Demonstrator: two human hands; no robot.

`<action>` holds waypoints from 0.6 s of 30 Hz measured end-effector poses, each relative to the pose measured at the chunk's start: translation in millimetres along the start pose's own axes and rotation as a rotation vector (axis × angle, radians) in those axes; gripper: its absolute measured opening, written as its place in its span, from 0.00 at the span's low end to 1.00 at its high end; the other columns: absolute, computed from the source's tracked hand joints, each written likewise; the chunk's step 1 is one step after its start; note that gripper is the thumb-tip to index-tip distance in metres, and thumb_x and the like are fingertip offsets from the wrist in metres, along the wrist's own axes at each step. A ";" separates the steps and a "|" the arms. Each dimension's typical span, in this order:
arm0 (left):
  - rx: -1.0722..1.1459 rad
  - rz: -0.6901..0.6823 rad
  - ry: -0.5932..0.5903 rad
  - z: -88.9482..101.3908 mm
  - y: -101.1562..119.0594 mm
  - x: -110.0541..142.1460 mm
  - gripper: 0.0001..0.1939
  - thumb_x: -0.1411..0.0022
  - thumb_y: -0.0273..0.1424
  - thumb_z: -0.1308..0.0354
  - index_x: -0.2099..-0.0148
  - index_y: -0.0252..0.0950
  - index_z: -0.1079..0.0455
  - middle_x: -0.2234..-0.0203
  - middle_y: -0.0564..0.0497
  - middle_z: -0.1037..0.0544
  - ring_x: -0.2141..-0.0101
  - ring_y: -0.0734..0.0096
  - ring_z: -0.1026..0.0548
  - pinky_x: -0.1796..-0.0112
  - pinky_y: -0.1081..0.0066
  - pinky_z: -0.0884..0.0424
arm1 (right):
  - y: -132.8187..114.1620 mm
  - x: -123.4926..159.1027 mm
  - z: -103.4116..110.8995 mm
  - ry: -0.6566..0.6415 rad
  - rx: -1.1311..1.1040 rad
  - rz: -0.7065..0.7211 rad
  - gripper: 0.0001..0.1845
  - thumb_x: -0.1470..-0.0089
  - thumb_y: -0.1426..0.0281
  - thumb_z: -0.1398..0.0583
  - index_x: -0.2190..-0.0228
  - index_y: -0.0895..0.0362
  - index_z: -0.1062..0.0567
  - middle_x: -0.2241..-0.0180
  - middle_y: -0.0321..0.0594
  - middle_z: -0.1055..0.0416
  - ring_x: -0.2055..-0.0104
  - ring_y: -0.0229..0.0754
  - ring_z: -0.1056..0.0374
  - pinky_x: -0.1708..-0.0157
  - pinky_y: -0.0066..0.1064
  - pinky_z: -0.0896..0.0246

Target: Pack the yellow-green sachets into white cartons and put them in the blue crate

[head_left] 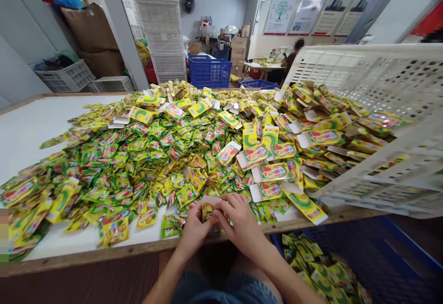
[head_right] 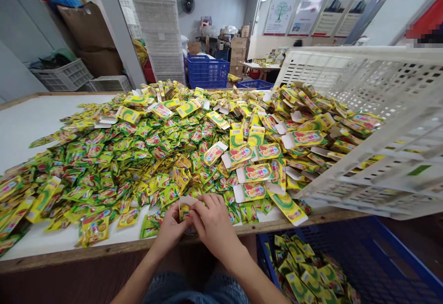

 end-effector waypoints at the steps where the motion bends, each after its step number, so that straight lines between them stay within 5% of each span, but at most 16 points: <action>1: 0.009 -0.009 0.003 0.4 -0.7 0.7 0.20 0.50 0.36 0.35 0.56 0.35 0.32 0.63 0.49 0.22 0.63 0.64 0.27 0.62 0.70 0.32 | -0.8 -1.2 0.9 0.000 -0.010 -0.005 0.05 0.43 0.72 0.45 0.65 0.54 0.29 0.61 0.42 0.33 0.57 0.46 0.40 0.57 0.40 0.45; 5: 0.015 -0.045 -0.013 2.7 -3.7 1.9 0.21 0.49 0.35 0.36 0.53 0.35 0.32 0.59 0.46 0.23 0.59 0.61 0.27 0.58 0.69 0.33 | -3.5 -3.1 2.7 0.008 -0.035 -0.005 0.12 0.46 0.74 0.43 0.59 0.52 0.30 0.55 0.43 0.35 0.52 0.48 0.42 0.53 0.43 0.44; 10: 0.008 -0.042 -0.021 4.5 -6.9 4.1 0.18 0.47 0.36 0.38 0.55 0.35 0.33 0.58 0.45 0.23 0.57 0.59 0.27 0.57 0.68 0.33 | -3.0 -4.2 -2.3 -0.015 -0.097 -0.032 0.06 0.49 0.76 0.41 0.68 0.53 0.28 0.54 0.42 0.35 0.50 0.48 0.42 0.51 0.44 0.44; 16: 0.096 -0.105 0.148 1.2 -5.9 15.2 0.29 0.42 0.31 0.41 0.45 0.45 0.54 0.52 0.47 0.28 0.55 0.65 0.28 0.54 0.66 0.34 | 12.2 10.4 -18.3 0.146 -0.368 -0.117 0.09 0.45 0.71 0.43 0.59 0.54 0.31 0.59 0.43 0.31 0.55 0.44 0.35 0.55 0.38 0.38; 18: 0.057 -0.147 0.160 0.7 -7.8 18.1 0.25 0.42 0.30 0.42 0.46 0.44 0.50 0.53 0.48 0.29 0.54 0.65 0.29 0.54 0.66 0.35 | 16.6 17.0 -25.7 0.180 -0.469 -0.158 0.10 0.44 0.70 0.44 0.58 0.55 0.32 0.60 0.42 0.29 0.57 0.42 0.33 0.57 0.34 0.36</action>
Point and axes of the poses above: each hand's wrist, its own x-axis away from the middle knuckle, its own z-axis out of the back of the hand, y = z × x, the point moved 2 cm from there along -x, towards the middle knuckle
